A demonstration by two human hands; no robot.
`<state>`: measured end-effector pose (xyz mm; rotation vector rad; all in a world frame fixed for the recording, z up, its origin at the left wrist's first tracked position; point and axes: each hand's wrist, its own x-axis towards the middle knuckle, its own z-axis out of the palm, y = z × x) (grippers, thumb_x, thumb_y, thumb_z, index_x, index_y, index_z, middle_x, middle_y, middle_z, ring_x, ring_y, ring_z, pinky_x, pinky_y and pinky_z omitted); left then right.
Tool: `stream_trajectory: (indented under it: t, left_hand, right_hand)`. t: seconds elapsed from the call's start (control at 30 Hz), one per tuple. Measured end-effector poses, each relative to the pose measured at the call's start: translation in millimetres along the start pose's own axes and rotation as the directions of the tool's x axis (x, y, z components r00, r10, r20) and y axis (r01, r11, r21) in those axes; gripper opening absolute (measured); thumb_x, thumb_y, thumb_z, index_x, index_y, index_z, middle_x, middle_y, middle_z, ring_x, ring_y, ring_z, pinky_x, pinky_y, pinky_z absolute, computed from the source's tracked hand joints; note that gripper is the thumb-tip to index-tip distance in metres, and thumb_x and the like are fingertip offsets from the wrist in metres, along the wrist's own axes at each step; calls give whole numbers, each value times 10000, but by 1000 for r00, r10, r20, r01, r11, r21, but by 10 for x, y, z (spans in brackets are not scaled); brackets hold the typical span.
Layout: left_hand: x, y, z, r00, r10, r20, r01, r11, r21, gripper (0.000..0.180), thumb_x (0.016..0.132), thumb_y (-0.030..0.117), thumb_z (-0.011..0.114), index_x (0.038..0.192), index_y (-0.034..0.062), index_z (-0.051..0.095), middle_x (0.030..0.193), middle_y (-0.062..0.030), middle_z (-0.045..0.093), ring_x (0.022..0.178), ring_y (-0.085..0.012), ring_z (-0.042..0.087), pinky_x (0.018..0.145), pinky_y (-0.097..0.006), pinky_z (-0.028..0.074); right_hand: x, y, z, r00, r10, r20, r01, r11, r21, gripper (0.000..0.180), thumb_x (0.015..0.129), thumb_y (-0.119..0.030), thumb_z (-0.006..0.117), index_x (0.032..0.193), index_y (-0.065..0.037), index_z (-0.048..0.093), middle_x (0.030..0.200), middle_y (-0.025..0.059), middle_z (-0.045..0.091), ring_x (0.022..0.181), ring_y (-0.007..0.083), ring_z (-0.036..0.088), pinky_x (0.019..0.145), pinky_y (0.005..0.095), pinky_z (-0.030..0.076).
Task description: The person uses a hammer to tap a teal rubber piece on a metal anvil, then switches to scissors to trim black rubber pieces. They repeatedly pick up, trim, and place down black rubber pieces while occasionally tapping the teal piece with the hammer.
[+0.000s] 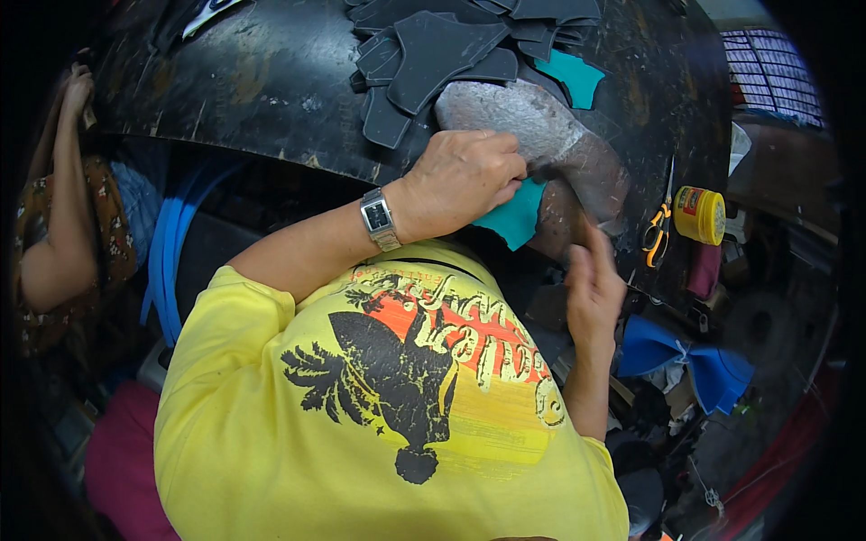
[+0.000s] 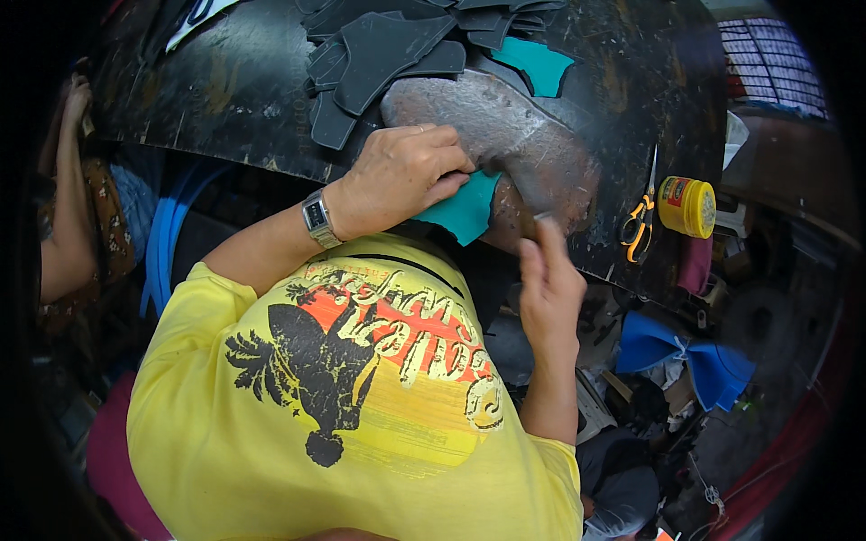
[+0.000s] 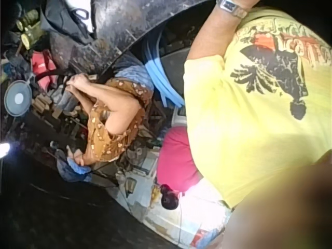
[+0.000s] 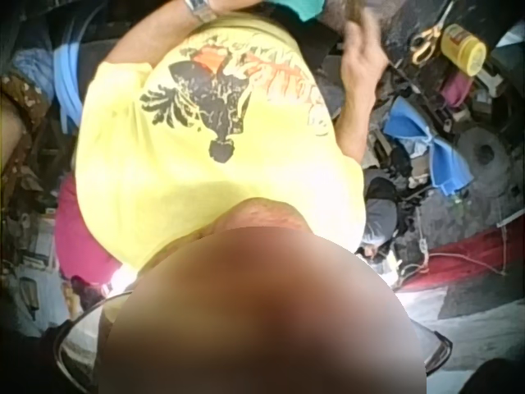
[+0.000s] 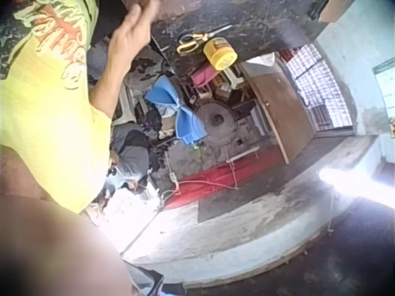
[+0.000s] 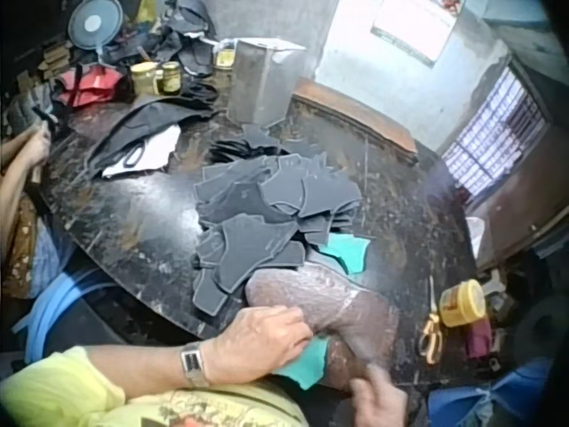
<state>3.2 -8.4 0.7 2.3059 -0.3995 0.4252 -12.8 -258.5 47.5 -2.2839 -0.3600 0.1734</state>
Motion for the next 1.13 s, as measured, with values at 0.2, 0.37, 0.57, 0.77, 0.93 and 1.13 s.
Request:
stream_trajectory:
  t: [0.2, 0.37, 0.57, 0.77, 0.93, 1.13]
  left_hand:
    - [-88, -7, -102, 999, -39, -5, 39, 999, 17, 155, 791, 202, 783, 897, 97, 742, 921, -29, 617, 885, -236, 617, 789, -373, 490]
    - [-80, -42, -75, 997, -69, 26, 70, 997, -36, 156, 792, 206, 784, 895, 97, 745, 920, -30, 617, 881, -234, 618, 787, -376, 489]
    - [-100, -60, -96, 993, -104, 62, 106, 993, -42, 183, 773, 214, 800, 910, 104, 750, 964, -26, 613, 931, -225, 602, 813, -371, 471]
    - [-165, -75, -169, 992, -126, 29, 127, 992, -15, 241, 727, 243, 836, 914, 115, 752, 1042, -21, 594, 1024, -221, 560, 869, -374, 428]
    - [-175, -41, -187, 984, -162, 73, 164, 986, -25, 259, 714, 246, 847, 915, 116, 749, 1084, -32, 595, 1069, -235, 550, 897, -387, 425]
    - [-240, 9, -256, 974, -208, 94, 214, 975, -62, 294, 706, 273, 860, 929, 117, 746, 1154, -51, 581, 1140, -258, 529, 959, -423, 412]
  right_hand:
    - [-24, 102, -15, 988, 140, 68, -135, 989, -64, 368, 1014, -178, 610, 1350, -35, 563, 711, 99, 560, 627, 125, 493, 616, 281, 463]
    - [-11, 56, 6, 977, 189, 96, -182, 980, -79, 293, 1012, -178, 610, 1269, -41, 580, 720, 111, 579, 617, 153, 519, 618, 288, 468]
    - [-16, 74, 20, 988, 120, 98, -110, 989, -97, 464, 1025, -159, 563, 1484, -139, 502, 677, -31, 485, 588, 42, 436, 545, 223, 399]
    - [-40, 125, 28, 984, 141, 113, -138, 990, -32, 477, 1027, -161, 560, 1498, -150, 483, 690, -41, 481, 589, 38, 431, 544, 217, 391]
    - [-51, 156, 36, 984, 131, 116, -130, 991, -23, 479, 1034, -154, 549, 1507, -153, 468, 708, -44, 488, 589, 34, 427, 540, 207, 383]
    - [-81, 179, 61, 982, 162, 100, -162, 987, -9, 495, 1036, -187, 562, 1517, -149, 453, 744, -34, 511, 584, 37, 434, 537, 204, 387]
